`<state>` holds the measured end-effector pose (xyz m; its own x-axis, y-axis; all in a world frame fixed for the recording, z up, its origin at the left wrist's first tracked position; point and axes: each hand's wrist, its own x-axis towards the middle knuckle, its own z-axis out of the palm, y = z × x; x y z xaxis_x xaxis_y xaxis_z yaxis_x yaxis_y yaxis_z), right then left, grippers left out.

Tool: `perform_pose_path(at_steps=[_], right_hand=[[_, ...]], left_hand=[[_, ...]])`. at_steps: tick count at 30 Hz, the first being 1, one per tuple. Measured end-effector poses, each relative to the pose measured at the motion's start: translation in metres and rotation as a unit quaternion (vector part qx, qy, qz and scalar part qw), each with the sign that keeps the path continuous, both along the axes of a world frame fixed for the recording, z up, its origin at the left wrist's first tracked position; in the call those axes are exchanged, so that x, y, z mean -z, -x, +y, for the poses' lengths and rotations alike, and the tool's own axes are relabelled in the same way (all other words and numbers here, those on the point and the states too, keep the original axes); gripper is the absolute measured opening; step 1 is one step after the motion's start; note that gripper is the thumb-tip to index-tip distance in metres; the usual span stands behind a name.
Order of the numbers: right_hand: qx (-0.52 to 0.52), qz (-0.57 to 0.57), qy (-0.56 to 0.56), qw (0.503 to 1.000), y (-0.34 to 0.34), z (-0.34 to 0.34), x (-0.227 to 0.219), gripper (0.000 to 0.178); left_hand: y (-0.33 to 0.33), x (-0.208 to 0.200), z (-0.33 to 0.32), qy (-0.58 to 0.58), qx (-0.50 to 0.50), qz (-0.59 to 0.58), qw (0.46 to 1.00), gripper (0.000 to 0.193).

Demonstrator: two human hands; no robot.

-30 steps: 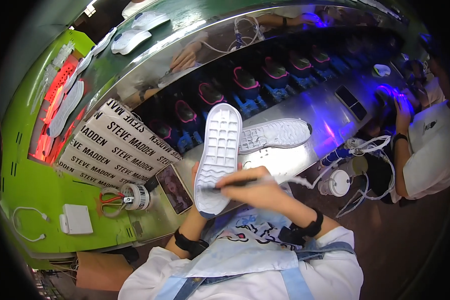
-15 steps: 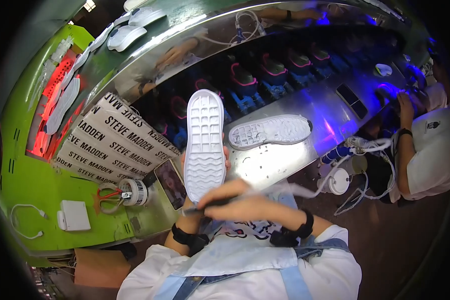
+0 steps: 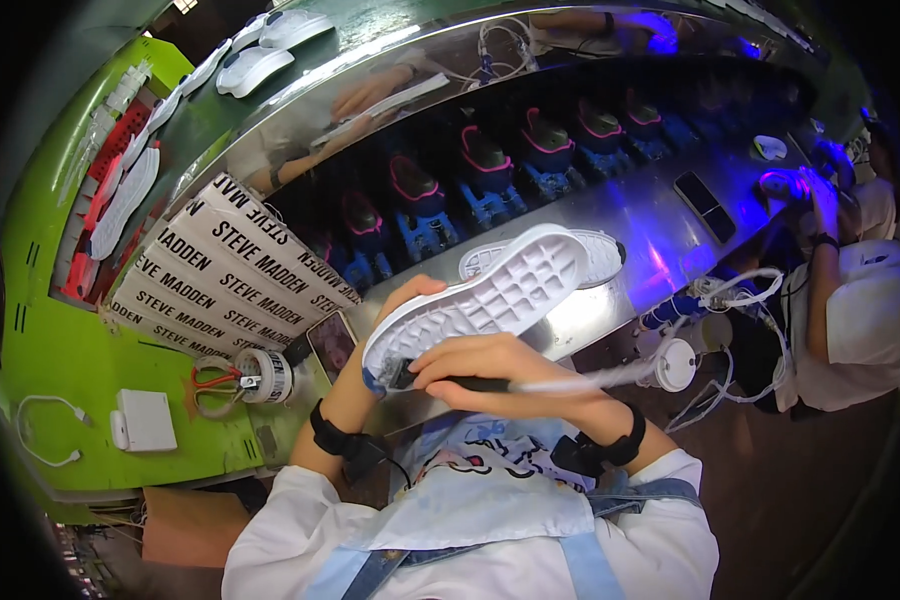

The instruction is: Applying glue or primer to the bottom of shoe soles using a brush.

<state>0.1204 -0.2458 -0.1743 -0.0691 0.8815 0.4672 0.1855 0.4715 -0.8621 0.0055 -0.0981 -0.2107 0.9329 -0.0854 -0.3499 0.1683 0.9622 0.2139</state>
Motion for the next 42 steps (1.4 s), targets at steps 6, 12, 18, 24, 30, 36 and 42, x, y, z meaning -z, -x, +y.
perform_pose_path(at_steps=[6, 12, 18, 24, 30, 36, 42], right_hand=[[-0.077, -0.084, 0.117, 0.987, -0.020, -0.008, -0.003, 0.012], [0.047, -0.159, 0.151, 0.974, -0.074, -0.038, 0.032, 0.013], [0.047, -0.033, 0.045, 0.997, -0.031, -0.028, -0.030, 0.015], [0.184, 0.201, -0.074, 0.959, -0.040, -0.032, -0.013, 0.027], [0.193, 0.252, 0.000, 0.948, -0.039, -0.017, -0.004, 0.027], [0.221, 0.282, 0.009, 0.934, -0.044, -0.024, 0.003, 0.027], [0.244, 0.354, -0.023, 0.903, -0.016, -0.010, -0.010, 0.031]], left_hand=[[-0.002, -0.022, -0.006, -0.148, 0.026, 0.104, 0.983, 0.043], [0.015, -0.022, 0.000, -0.263, 0.049, 0.183, 0.946, 0.048], [0.035, -0.053, 0.014, -0.135, -0.140, -0.092, 0.977, 0.061], [0.089, -0.138, 0.085, 0.021, -0.417, -0.253, 0.872, 0.043], [0.118, -0.184, 0.151, -0.856, -0.340, 0.257, 0.293, 0.025], [0.116, -0.197, 0.259, -0.862, -0.162, 0.480, 0.000, 0.031], [0.029, -0.201, 0.279, -0.806, -0.313, 0.402, 0.300, 0.040]])
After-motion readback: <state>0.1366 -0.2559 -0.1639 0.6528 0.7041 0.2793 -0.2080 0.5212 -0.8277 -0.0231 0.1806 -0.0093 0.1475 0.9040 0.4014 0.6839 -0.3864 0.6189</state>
